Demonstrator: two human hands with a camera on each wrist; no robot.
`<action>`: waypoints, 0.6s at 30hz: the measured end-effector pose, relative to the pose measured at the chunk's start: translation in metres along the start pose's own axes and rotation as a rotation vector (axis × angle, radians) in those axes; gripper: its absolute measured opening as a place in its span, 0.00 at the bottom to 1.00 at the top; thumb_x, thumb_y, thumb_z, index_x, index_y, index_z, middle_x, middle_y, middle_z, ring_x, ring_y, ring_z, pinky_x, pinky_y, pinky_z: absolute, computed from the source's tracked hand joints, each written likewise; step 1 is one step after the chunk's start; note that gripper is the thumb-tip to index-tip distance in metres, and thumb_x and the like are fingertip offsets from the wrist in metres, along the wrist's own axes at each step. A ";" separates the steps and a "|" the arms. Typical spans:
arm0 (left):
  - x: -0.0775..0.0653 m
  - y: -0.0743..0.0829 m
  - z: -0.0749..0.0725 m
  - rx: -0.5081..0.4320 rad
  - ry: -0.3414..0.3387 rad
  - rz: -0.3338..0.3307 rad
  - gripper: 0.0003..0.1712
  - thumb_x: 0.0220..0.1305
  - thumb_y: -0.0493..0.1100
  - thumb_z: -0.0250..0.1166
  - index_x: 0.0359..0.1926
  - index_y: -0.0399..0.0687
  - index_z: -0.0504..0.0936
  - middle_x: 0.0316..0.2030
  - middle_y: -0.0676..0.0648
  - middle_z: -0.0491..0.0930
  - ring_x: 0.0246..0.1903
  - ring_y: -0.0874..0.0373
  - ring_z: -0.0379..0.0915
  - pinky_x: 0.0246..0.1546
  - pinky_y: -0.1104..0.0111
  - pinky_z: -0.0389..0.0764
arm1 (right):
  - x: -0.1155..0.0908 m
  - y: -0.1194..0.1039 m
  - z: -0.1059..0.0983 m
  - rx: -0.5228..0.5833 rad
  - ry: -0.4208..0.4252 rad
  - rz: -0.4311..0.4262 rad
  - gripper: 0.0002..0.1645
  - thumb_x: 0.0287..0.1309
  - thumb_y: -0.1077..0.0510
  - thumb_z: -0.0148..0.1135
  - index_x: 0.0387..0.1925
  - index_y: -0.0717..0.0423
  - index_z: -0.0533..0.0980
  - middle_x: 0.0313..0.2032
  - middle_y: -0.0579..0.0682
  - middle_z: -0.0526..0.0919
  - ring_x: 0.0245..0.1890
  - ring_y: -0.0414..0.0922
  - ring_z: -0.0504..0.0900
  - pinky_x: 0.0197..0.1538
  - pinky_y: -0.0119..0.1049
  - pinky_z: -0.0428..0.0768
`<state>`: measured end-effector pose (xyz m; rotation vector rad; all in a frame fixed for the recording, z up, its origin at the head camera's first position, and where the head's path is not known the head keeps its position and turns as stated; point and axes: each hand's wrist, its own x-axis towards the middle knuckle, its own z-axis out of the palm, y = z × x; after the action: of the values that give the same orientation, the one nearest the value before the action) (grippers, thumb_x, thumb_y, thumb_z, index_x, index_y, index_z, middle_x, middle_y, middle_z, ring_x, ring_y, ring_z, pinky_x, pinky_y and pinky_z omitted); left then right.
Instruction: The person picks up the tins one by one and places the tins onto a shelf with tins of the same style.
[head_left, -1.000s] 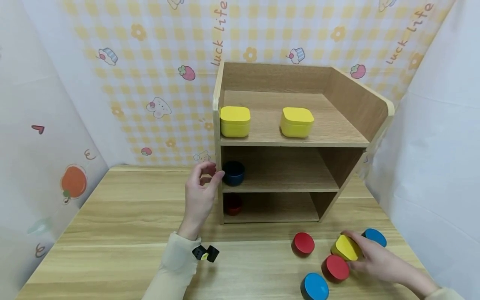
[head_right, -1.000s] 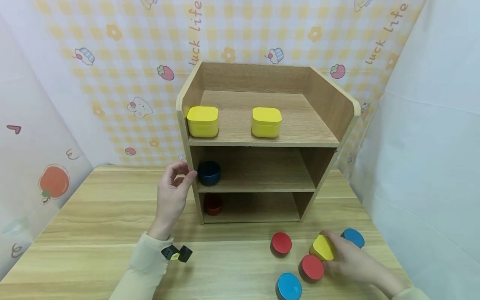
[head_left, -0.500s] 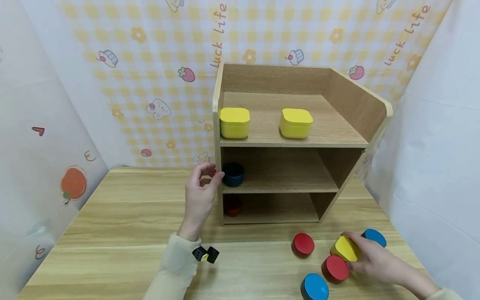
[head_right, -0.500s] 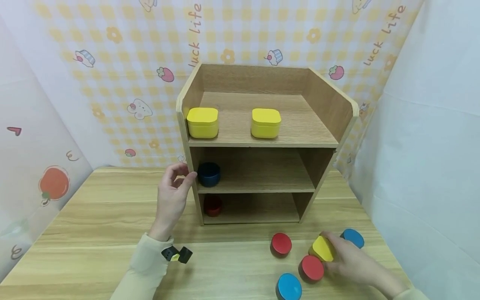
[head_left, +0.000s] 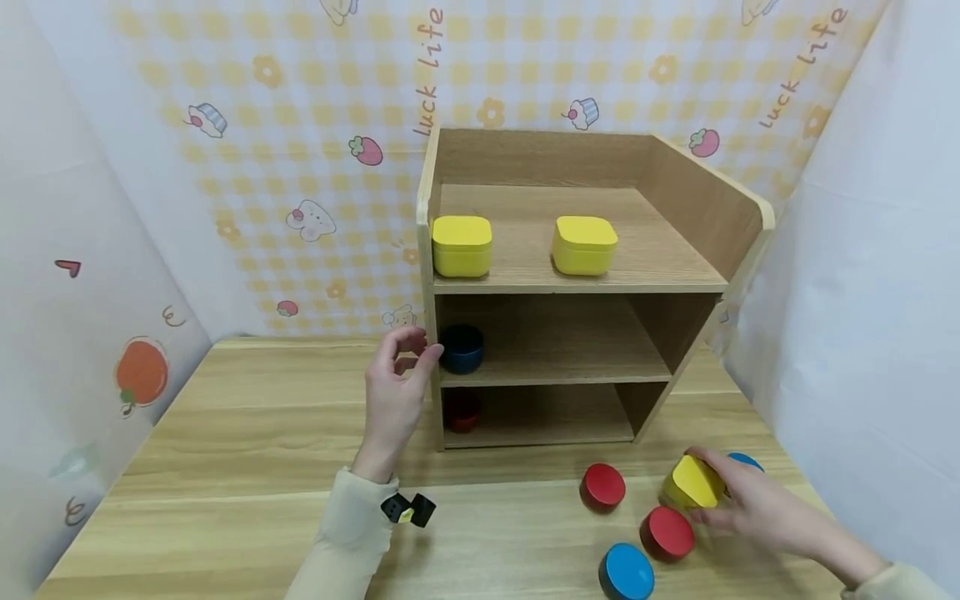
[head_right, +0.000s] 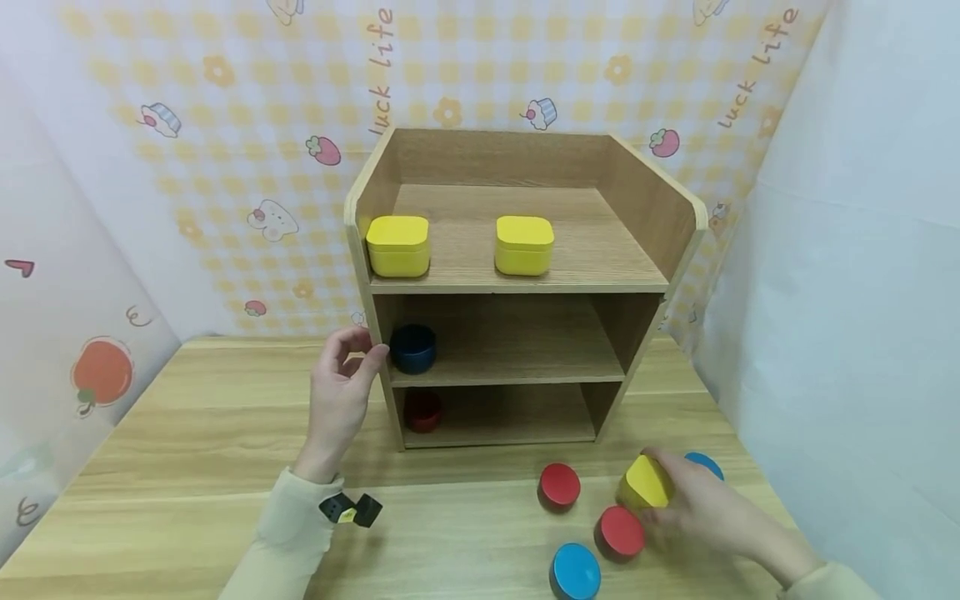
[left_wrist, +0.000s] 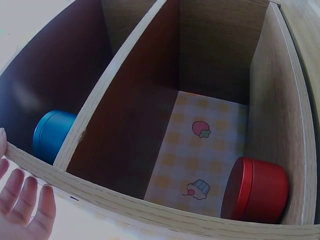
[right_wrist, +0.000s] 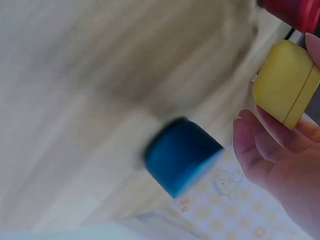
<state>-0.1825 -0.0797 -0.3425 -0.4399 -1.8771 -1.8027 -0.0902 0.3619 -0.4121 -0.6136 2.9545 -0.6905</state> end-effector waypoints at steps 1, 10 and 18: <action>0.000 0.000 -0.001 0.001 0.002 -0.001 0.13 0.65 0.33 0.65 0.48 0.31 0.75 0.40 0.39 0.75 0.41 0.56 0.70 0.41 0.68 0.73 | 0.001 -0.002 -0.002 0.003 0.007 -0.011 0.43 0.48 0.48 0.76 0.59 0.64 0.66 0.37 0.41 0.75 0.34 0.33 0.72 0.34 0.32 0.78; 0.000 -0.002 -0.001 0.014 0.003 0.062 0.13 0.63 0.31 0.65 0.47 0.30 0.75 0.39 0.38 0.75 0.41 0.54 0.70 0.41 0.68 0.74 | 0.007 -0.020 -0.020 -0.031 0.094 -0.092 0.43 0.45 0.55 0.79 0.58 0.64 0.65 0.37 0.41 0.74 0.32 0.32 0.71 0.31 0.32 0.78; 0.000 -0.002 -0.001 0.012 0.005 0.048 0.13 0.64 0.31 0.65 0.47 0.30 0.75 0.40 0.38 0.75 0.41 0.55 0.70 0.40 0.69 0.74 | 0.015 -0.043 -0.045 -0.085 0.139 -0.109 0.43 0.43 0.57 0.80 0.58 0.62 0.65 0.37 0.41 0.72 0.32 0.32 0.71 0.30 0.29 0.76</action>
<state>-0.1830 -0.0810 -0.3441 -0.4711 -1.8574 -1.7584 -0.0943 0.3399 -0.3522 -0.7689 3.1116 -0.6433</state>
